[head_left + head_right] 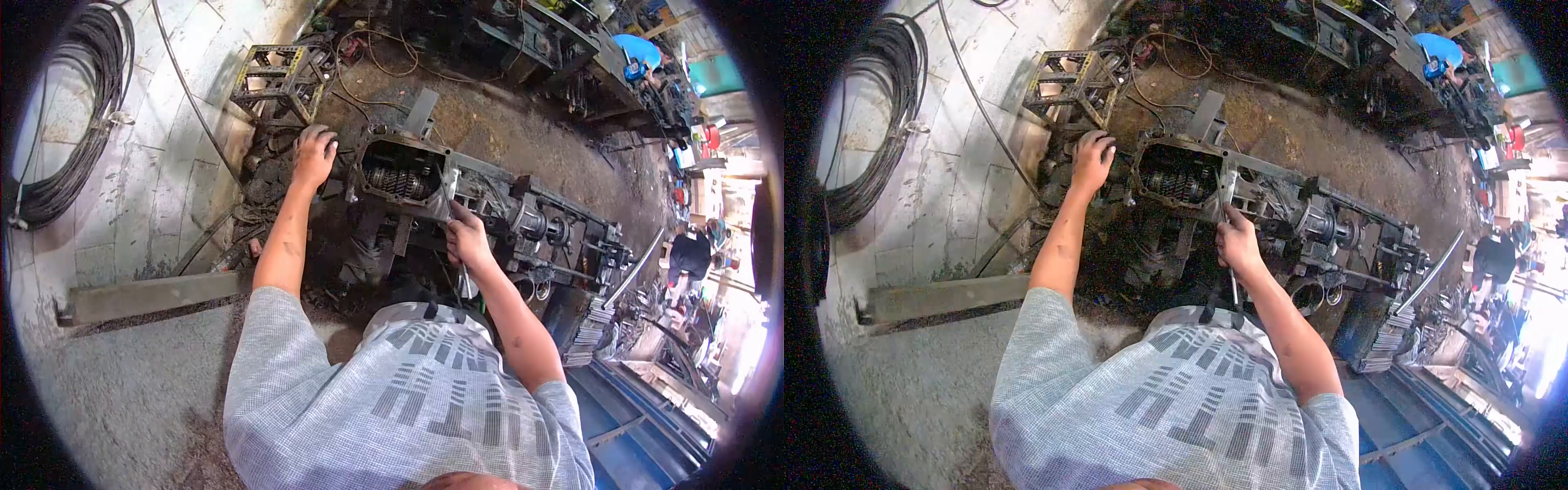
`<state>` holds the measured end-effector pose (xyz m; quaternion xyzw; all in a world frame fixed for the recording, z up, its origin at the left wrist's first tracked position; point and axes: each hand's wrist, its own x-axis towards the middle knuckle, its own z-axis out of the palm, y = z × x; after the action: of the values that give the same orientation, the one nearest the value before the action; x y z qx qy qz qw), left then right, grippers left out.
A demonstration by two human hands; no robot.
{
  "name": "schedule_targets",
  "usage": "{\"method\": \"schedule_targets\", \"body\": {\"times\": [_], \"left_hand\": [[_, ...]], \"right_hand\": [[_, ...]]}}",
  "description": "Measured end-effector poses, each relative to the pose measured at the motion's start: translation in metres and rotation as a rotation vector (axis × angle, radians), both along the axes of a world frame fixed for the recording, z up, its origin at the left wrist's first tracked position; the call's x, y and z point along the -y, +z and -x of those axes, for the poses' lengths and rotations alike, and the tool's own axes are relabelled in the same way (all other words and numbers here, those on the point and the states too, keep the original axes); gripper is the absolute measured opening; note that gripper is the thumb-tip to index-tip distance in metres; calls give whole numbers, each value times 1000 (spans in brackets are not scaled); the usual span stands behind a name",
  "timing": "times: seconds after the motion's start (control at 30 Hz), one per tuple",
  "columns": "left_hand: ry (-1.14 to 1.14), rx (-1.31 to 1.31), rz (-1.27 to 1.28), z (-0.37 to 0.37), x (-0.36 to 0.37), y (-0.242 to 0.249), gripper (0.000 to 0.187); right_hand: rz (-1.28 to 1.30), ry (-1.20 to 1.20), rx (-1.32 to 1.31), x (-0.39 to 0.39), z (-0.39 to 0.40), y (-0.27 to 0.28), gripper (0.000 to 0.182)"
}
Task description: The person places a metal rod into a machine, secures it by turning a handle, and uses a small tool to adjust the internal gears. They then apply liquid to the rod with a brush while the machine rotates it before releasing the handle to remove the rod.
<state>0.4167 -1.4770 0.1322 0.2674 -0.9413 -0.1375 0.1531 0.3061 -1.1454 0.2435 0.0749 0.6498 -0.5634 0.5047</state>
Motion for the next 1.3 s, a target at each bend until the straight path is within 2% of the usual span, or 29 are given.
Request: {"method": "schedule_targets", "body": {"times": [0.13, 0.2, 0.3, 0.37, 0.5, 0.57, 0.73, 0.83, 0.93, 1.03, 1.17, 1.23, 1.3], "left_hand": [[-57, -66, -82, 7, -3, -10, 28], [-180, 4, 39, 4, -5, -11, 33], [-185, -112, -19, 4, -1, -12, 35], [-181, -98, -40, 3, 3, -10, 35], [-141, 1, -118, 3, 10, -5, 37], [-191, 195, 84, 6, 15, 1, 41], [-133, 197, 36, 17, 22, -14, 45], [-135, 186, 12, 16, 17, -11, 47], [-170, 129, 16, 10, 15, -16, 49], [-162, 67, 16, 0, 8, -13, 50], [-178, -1, 77, -2, 5, -11, 49], [-190, 38, 42, 2, 7, -8, 49], [-190, 9, 37, 2, 10, -6, 48]], "right_hand": [[-9, 45, -72, 12, -7, -5, 52], [2, 79, -225, 23, -12, -16, 50], [-49, 98, -237, 28, -22, -28, 51], [-54, 70, -213, 28, -24, -24, 50], [-59, 51, -302, 17, -24, -25, 50], [-95, 34, -361, 12, -28, -29, 50], [-146, 98, -373, 18, -28, -37, 48], [30, -77, -80, 26, -21, -34, 50], [59, -167, 44, 31, -20, -30, 52], [52, -162, 96, 30, -17, -20, 53], [77, -104, 69, 17, -17, -35, 53], [35, 67, -151, 18, -11, -34, 53], [-8, 111, -176, -2, -10, -34, 48]]}}
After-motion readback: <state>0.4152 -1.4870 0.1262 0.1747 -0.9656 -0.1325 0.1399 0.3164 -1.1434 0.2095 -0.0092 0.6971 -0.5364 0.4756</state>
